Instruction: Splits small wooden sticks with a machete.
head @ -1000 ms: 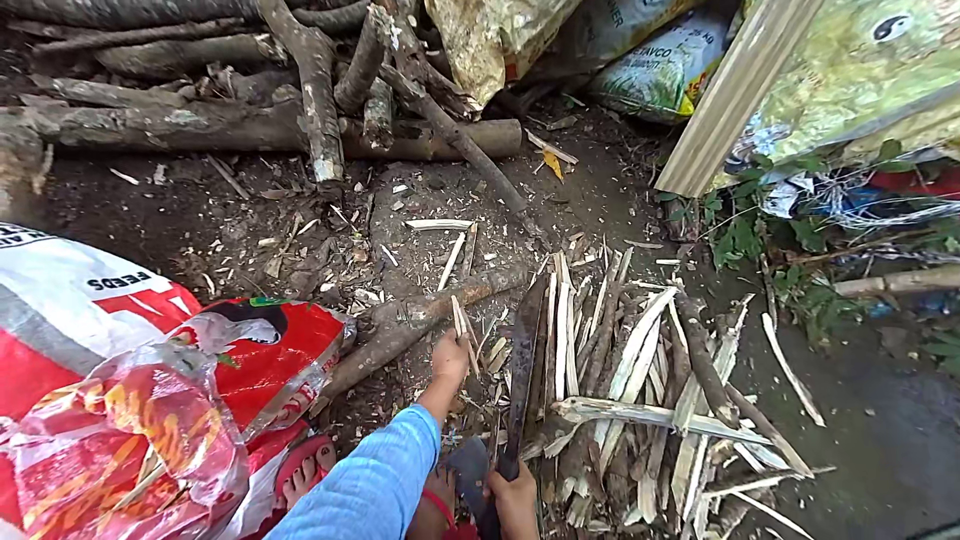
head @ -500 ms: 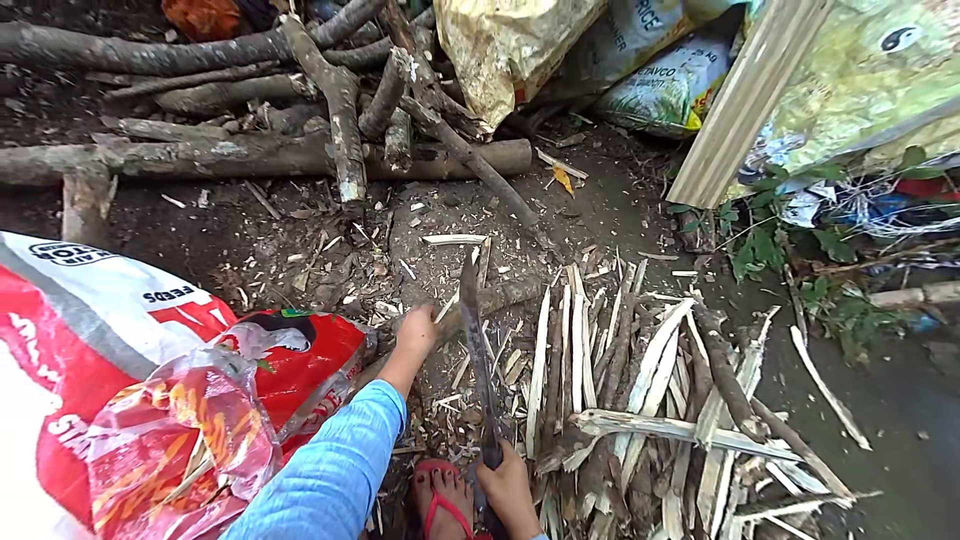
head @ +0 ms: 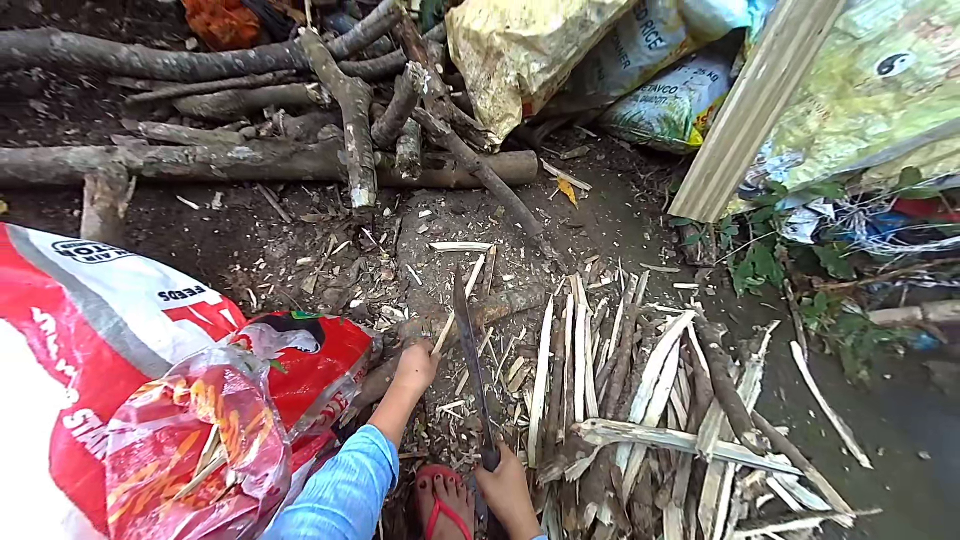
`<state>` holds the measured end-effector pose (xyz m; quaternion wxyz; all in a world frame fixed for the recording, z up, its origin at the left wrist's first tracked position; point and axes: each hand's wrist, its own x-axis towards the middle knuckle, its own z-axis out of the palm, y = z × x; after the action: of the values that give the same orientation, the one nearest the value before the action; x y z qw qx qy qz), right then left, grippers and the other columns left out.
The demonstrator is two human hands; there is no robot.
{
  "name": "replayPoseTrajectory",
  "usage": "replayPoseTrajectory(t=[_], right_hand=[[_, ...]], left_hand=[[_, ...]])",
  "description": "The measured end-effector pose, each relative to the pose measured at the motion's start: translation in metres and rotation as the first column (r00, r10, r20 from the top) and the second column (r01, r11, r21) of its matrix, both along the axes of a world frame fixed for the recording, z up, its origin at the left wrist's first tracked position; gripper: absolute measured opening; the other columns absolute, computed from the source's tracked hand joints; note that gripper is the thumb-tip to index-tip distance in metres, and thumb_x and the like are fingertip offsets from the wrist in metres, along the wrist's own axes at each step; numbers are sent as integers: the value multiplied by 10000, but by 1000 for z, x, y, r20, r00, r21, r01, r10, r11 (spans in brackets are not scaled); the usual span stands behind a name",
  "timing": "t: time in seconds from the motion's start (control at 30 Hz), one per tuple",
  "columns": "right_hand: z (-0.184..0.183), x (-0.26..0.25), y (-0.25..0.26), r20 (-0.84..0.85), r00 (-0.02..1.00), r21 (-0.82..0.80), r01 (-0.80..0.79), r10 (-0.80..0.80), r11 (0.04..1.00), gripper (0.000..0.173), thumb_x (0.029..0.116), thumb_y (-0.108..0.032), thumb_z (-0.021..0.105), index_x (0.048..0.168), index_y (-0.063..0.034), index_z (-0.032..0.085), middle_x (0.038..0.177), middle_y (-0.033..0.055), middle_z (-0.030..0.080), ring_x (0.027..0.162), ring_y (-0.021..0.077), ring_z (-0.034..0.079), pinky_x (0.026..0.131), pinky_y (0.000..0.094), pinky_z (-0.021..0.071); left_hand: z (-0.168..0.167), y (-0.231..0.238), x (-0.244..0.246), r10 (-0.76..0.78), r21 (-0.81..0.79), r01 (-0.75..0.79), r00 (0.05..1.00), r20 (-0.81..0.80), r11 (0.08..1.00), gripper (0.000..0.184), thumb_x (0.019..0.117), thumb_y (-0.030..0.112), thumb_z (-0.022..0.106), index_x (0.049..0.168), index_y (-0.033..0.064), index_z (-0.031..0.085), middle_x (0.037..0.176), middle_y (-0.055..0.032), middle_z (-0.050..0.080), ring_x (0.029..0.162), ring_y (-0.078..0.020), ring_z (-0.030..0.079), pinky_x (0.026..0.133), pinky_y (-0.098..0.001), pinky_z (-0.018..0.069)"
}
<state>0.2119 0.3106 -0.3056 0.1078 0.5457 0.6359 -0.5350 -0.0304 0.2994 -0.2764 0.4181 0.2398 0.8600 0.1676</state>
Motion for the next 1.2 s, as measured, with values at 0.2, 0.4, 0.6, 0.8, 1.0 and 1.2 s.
replayPoseTrajectory(t=[0.2,0.4,0.6,0.8,1.0,1.2], right_hand=[[36,-9,-2,-396,906,178,234,-148,956,461,744,-99,718,1149,104,633,742,115,652,606,180,637,617,389,564],[48,-39,12,-361,931,383,199,-53,902,375,812,-100,736,1116,102,655,798,152,672,699,205,653,690,391,560],[-7,-36,21,132,988,-39,-76,81,996,431,896,-116,728,1277,46,608,1105,244,681,1027,360,676,926,540,533],[-20,-33,11,-24,999,-61,22,-23,998,395,846,-40,717,1218,41,615,943,196,668,799,296,669,772,488,563],[33,-32,16,-248,968,198,83,-32,977,446,808,-104,732,1207,70,641,847,174,683,730,265,668,728,483,563],[14,-46,14,2,998,170,-62,63,984,455,909,-146,724,1298,57,609,1063,246,705,996,365,697,926,539,546]], left_hand=[[6,7,-4,-39,-18,39,999,-36,999,329,1062,234,552,1207,-40,659,1167,-260,680,1122,-387,666,1007,-550,498],[4,9,-3,-50,-37,48,998,-48,998,331,1062,229,548,1219,-43,651,1199,-264,673,1169,-393,652,1028,-558,488],[1,9,-2,-119,-136,105,987,-103,985,334,1082,209,482,1278,-12,638,1306,-249,650,1261,-403,618,1056,-579,482],[8,-2,1,-14,48,21,988,-154,999,524,1017,340,650,1409,5,562,1453,-232,542,1325,-375,565,1120,-519,451],[26,-40,-19,505,629,-333,856,-111,703,446,1104,198,380,1378,-122,527,1331,-324,589,1259,-390,587,1104,-499,446],[14,-50,-31,580,597,-445,813,-42,667,399,1106,178,410,1340,-112,553,1300,-301,612,1233,-356,601,1085,-480,450]])
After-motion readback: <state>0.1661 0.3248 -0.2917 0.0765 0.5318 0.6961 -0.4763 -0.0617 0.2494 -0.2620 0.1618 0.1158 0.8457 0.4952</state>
